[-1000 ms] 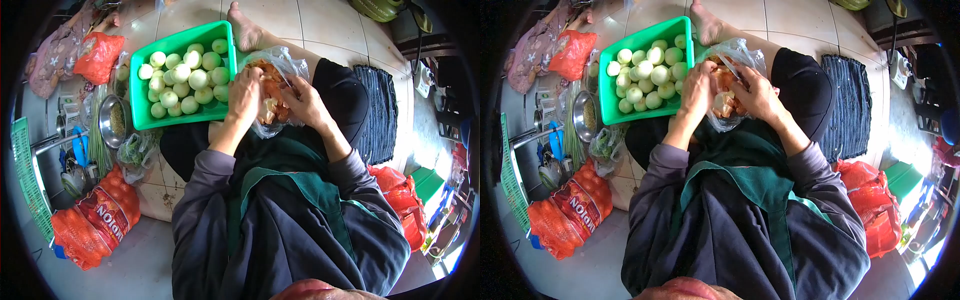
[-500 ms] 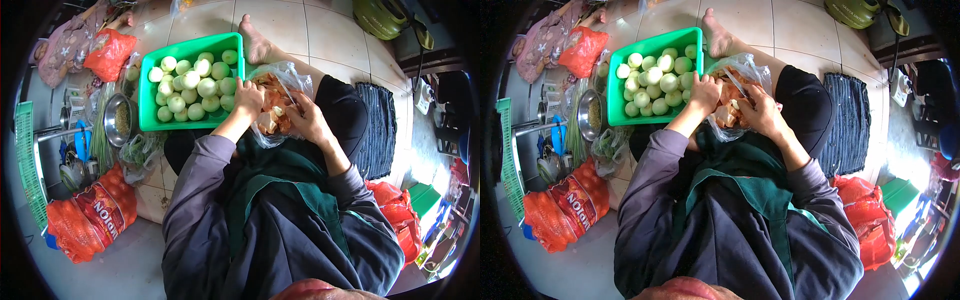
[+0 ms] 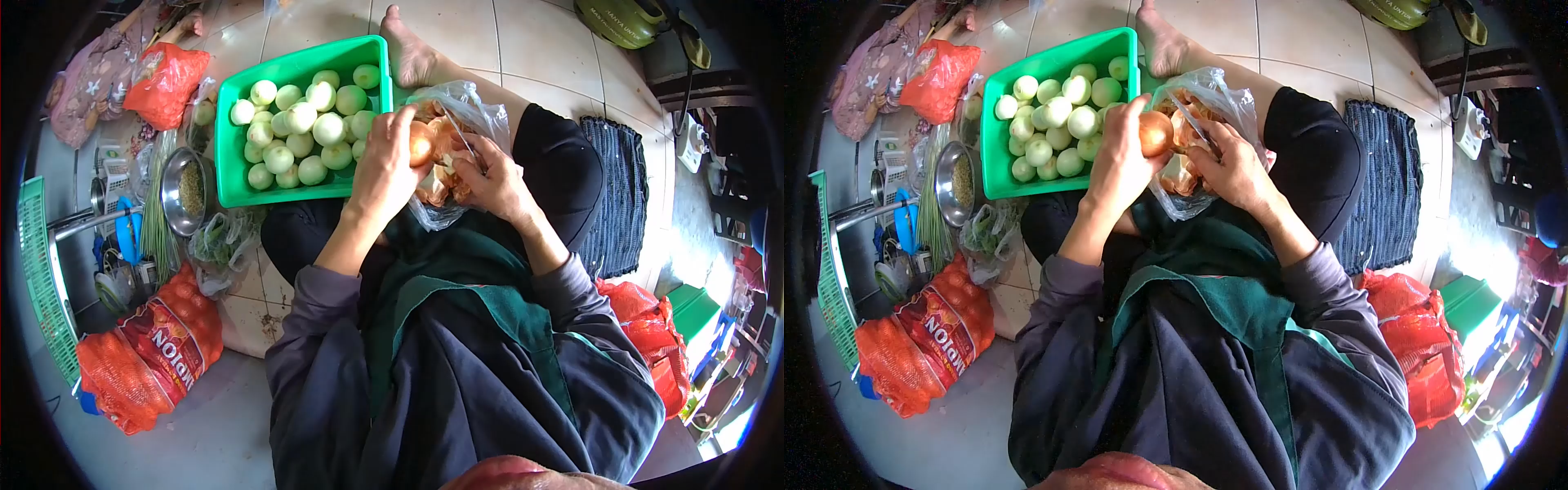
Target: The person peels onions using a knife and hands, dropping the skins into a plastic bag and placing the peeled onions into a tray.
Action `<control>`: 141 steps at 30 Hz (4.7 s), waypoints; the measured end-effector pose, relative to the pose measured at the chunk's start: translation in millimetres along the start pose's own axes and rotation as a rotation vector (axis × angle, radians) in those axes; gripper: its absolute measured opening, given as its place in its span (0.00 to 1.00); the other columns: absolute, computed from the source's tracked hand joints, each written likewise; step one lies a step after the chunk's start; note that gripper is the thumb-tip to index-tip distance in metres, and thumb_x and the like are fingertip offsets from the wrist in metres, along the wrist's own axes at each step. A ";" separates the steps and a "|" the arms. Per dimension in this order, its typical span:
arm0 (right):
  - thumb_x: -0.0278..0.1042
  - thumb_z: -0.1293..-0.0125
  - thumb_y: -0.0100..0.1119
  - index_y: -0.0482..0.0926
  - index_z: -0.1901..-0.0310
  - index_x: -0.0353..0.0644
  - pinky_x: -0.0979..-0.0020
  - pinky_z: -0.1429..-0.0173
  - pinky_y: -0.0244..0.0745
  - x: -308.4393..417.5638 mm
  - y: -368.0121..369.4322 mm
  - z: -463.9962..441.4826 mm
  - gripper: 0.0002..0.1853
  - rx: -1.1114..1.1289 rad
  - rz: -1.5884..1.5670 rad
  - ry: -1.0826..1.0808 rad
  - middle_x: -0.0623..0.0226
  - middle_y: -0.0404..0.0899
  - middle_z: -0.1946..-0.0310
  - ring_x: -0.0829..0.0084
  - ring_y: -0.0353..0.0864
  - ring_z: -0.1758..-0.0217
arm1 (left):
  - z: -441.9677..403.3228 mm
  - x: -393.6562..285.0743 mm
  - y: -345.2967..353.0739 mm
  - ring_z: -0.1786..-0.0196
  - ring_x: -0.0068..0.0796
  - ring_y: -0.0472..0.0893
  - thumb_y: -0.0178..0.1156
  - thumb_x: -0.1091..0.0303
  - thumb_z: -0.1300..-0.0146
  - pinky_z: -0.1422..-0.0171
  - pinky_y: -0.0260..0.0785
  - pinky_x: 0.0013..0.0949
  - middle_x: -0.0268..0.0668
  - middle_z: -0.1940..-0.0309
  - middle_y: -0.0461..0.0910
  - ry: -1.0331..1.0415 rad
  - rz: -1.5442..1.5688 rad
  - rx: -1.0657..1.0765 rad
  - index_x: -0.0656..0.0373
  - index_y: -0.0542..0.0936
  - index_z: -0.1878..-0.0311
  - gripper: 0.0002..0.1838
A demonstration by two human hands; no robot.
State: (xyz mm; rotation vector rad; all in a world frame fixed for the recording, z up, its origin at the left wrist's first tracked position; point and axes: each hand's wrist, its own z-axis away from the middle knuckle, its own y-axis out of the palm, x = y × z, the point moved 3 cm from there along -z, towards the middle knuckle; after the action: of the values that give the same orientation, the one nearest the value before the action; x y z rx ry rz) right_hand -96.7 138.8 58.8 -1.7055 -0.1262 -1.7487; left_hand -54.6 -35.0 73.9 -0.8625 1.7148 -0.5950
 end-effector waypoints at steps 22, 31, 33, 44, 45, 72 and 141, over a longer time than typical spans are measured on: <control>0.36 0.28 0.45 0.65 0.35 0.34 0.65 0.37 0.67 8.5 -16.0 10.0 0.23 0.180 -0.095 -0.105 0.47 0.73 0.46 0.55 0.74 0.42 | 27.8 13.0 21.2 0.47 0.29 0.76 0.68 0.73 0.45 0.45 0.74 0.33 0.39 0.47 0.71 -0.511 1.346 -0.058 0.59 0.61 0.39 0.33; 0.28 0.35 0.49 0.60 0.33 0.36 0.60 0.45 0.72 45.3 -18.5 12.9 0.28 0.274 0.091 -0.344 0.44 0.76 0.51 0.50 0.79 0.51 | 34.1 9.8 18.7 0.53 0.30 0.76 0.77 0.71 0.60 0.48 0.73 0.33 0.41 0.55 0.74 -0.333 0.818 -0.025 0.61 0.61 0.44 0.41; 0.28 0.35 0.50 0.60 0.33 0.36 0.59 0.47 0.73 45.8 -14.9 12.7 0.28 0.272 0.078 -0.368 0.46 0.79 0.55 0.51 0.81 0.54 | 34.3 7.5 16.5 0.55 0.32 0.78 0.79 0.69 0.62 0.49 0.73 0.34 0.43 0.57 0.76 -0.340 0.767 -0.050 0.61 0.63 0.47 0.40; 0.29 0.35 0.50 0.62 0.33 0.39 0.61 0.50 0.74 39.7 -11.3 13.8 0.28 0.327 0.044 -0.278 0.47 0.80 0.60 0.55 0.82 0.58 | 33.9 1.8 10.1 0.53 0.40 0.77 0.78 0.69 0.62 0.47 0.71 0.38 0.47 0.56 0.75 -0.305 0.646 -0.028 0.62 0.65 0.49 0.38; 0.29 0.35 0.50 0.62 0.33 0.39 0.62 0.51 0.74 39.4 -10.5 13.8 0.28 0.336 0.058 -0.259 0.47 0.80 0.60 0.56 0.82 0.58 | 33.7 0.9 9.4 0.53 0.41 0.77 0.78 0.69 0.63 0.47 0.70 0.39 0.47 0.56 0.74 -0.303 0.625 -0.026 0.62 0.65 0.49 0.38; 0.36 0.31 0.50 0.64 0.42 0.37 0.66 0.58 0.75 4.7 23.7 0.2 0.19 0.125 -0.064 0.049 0.53 0.79 0.70 0.67 0.82 0.66 | 37.9 -9.9 19.0 0.55 0.52 0.75 0.76 0.69 0.60 0.51 0.70 0.45 0.51 0.57 0.70 -0.136 0.185 -0.062 0.63 0.63 0.50 0.36; 0.30 0.32 0.50 0.61 0.36 0.38 0.63 0.51 0.74 43.1 16.3 19.8 0.24 0.259 -0.134 -0.169 0.51 0.80 0.65 0.55 0.82 0.59 | 40.4 9.5 23.1 0.44 0.43 0.67 0.76 0.72 0.60 0.40 0.65 0.41 0.46 0.47 0.61 -0.255 0.551 -0.322 0.58 0.63 0.40 0.43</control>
State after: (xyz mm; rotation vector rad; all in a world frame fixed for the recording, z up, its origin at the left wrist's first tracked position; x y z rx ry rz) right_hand -67.4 119.5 94.7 -1.6807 -0.5311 -1.5994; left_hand -23.5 -27.2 38.8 -0.6071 1.7313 0.1591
